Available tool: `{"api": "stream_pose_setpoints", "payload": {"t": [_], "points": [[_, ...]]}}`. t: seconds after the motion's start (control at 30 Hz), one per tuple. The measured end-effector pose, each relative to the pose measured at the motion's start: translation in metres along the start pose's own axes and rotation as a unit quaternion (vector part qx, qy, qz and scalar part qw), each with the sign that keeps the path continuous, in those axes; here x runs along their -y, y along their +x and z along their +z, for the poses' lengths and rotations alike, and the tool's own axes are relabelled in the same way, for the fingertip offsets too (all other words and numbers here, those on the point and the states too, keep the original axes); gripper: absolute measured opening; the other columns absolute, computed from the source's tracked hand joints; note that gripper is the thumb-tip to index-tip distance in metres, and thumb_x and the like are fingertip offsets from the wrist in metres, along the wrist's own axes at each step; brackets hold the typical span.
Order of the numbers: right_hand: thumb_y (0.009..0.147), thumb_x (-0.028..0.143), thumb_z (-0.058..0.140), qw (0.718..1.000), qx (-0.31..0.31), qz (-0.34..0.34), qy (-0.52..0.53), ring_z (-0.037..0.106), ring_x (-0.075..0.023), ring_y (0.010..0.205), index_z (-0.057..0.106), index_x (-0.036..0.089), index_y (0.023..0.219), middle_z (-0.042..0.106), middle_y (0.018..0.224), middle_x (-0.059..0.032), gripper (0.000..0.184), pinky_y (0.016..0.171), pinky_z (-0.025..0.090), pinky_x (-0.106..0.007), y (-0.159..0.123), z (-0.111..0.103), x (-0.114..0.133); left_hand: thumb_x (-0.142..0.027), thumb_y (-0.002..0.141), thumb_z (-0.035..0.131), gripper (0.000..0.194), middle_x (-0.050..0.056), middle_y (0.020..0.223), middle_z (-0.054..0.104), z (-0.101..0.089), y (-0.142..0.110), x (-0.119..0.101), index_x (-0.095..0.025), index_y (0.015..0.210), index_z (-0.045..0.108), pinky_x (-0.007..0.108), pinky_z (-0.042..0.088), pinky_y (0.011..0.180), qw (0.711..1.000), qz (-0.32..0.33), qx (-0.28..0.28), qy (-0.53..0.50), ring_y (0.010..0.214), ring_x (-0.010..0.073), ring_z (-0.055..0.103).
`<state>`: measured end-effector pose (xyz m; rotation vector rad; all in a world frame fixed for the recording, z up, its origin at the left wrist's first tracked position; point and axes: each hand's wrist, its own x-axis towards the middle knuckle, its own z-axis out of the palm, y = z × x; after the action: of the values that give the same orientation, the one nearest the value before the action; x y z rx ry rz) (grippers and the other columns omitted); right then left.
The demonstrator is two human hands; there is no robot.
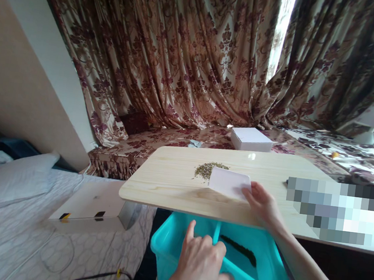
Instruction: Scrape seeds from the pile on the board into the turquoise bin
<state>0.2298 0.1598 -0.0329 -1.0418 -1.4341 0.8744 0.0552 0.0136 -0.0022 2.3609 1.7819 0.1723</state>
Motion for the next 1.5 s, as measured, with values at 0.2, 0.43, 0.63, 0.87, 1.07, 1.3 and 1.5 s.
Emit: {"api": "stream_pose_setpoints", "payload": {"t": [0.2, 0.43, 0.63, 0.87, 1.07, 1.3, 1.5], "points": [[0.066, 0.053, 0.061, 1.000, 0.004, -0.003, 0.010, 0.065, -0.0220, 0.080, 0.055, 0.022, 0.083, 0.070, 0.085, -0.0064, 0.036, 0.072, 0.052, -0.033, 0.003, 0.008, 0.002, -0.046, 0.072, 0.060, 0.025, 0.000, 0.075, 0.060, -0.001, -0.001, 0.000, -0.023, 0.081, 0.060, 0.046, 0.017, 0.106, 1.000, 0.001, -0.009, -0.004, 0.080, 0.0197, 0.059], [0.067, 0.055, 0.060, 0.998, 0.065, -0.006, 0.012, 0.065, -0.0224, 0.081, 0.057, 0.022, 0.087, 0.069, 0.088, -0.0069, 0.039, 0.073, 0.052, -0.034, -0.006, 0.018, 0.008, -0.046, 0.071, 0.061, 0.025, 0.000, 0.074, 0.061, 0.001, 0.000, 0.003, -0.023, 0.081, 0.061, 0.046, 0.017, 0.106, 1.000, 0.001, -0.012, -0.005, 0.080, 0.0201, 0.059], [0.076, 0.047, 0.056, 0.989, 0.151, -0.001, -0.004, 0.063, -0.0212, 0.081, 0.059, 0.021, 0.091, 0.069, 0.088, -0.0069, 0.031, 0.070, 0.052, -0.032, -0.037, 0.016, 0.028, -0.044, 0.071, 0.060, 0.023, 0.000, 0.075, 0.061, 0.002, -0.004, 0.006, -0.023, 0.080, 0.062, 0.046, 0.017, 0.106, 0.999, -0.013, -0.025, -0.020, 0.081, 0.0202, 0.058], [0.067, 0.052, 0.062, 0.999, 0.003, -0.033, -0.006, 0.065, -0.0217, 0.079, 0.058, 0.022, 0.084, 0.070, 0.087, -0.0067, 0.035, 0.074, 0.052, -0.034, -0.006, -0.011, 0.016, -0.039, 0.068, 0.064, 0.017, -0.002, 0.075, 0.061, -0.006, -0.020, 0.026, -0.025, 0.079, 0.061, 0.049, 0.016, 0.105, 0.997, -0.033, -0.037, -0.063, 0.079, 0.0193, 0.059], [0.070, 0.048, 0.060, 0.999, -0.017, -0.032, -0.013, 0.066, -0.0213, 0.081, 0.058, 0.022, 0.087, 0.071, 0.083, -0.0053, 0.031, 0.075, 0.052, -0.033, 0.013, -0.004, 0.003, -0.032, 0.071, 0.059, 0.009, -0.003, 0.075, 0.062, -0.008, -0.030, 0.049, -0.025, 0.077, 0.059, 0.047, 0.017, 0.104, 0.993, -0.076, -0.054, -0.074, 0.078, 0.0175, 0.059], [0.074, 0.038, 0.055, 0.999, -0.021, -0.040, -0.027, 0.064, -0.0194, 0.081, 0.057, 0.021, 0.087, 0.070, 0.084, -0.0050, 0.022, 0.073, 0.050, -0.032, 0.025, 0.012, 0.001, -0.032, 0.072, 0.059, 0.008, -0.004, 0.077, 0.064, -0.007, -0.035, 0.058, -0.025, 0.076, 0.058, 0.047, 0.018, 0.103, 0.989, -0.102, -0.067, -0.082, 0.080, 0.0170, 0.059], [0.075, 0.036, 0.055, 0.999, 0.000, -0.032, -0.027, 0.064, -0.0187, 0.079, 0.057, 0.020, 0.088, 0.069, 0.087, -0.0053, 0.020, 0.072, 0.049, -0.031, 0.023, 0.007, 0.002, -0.033, 0.072, 0.060, 0.010, -0.004, 0.077, 0.063, -0.011, -0.036, 0.059, -0.025, 0.076, 0.057, 0.046, 0.018, 0.102, 0.988, -0.108, -0.062, -0.087, 0.080, 0.0169, 0.059]]}}
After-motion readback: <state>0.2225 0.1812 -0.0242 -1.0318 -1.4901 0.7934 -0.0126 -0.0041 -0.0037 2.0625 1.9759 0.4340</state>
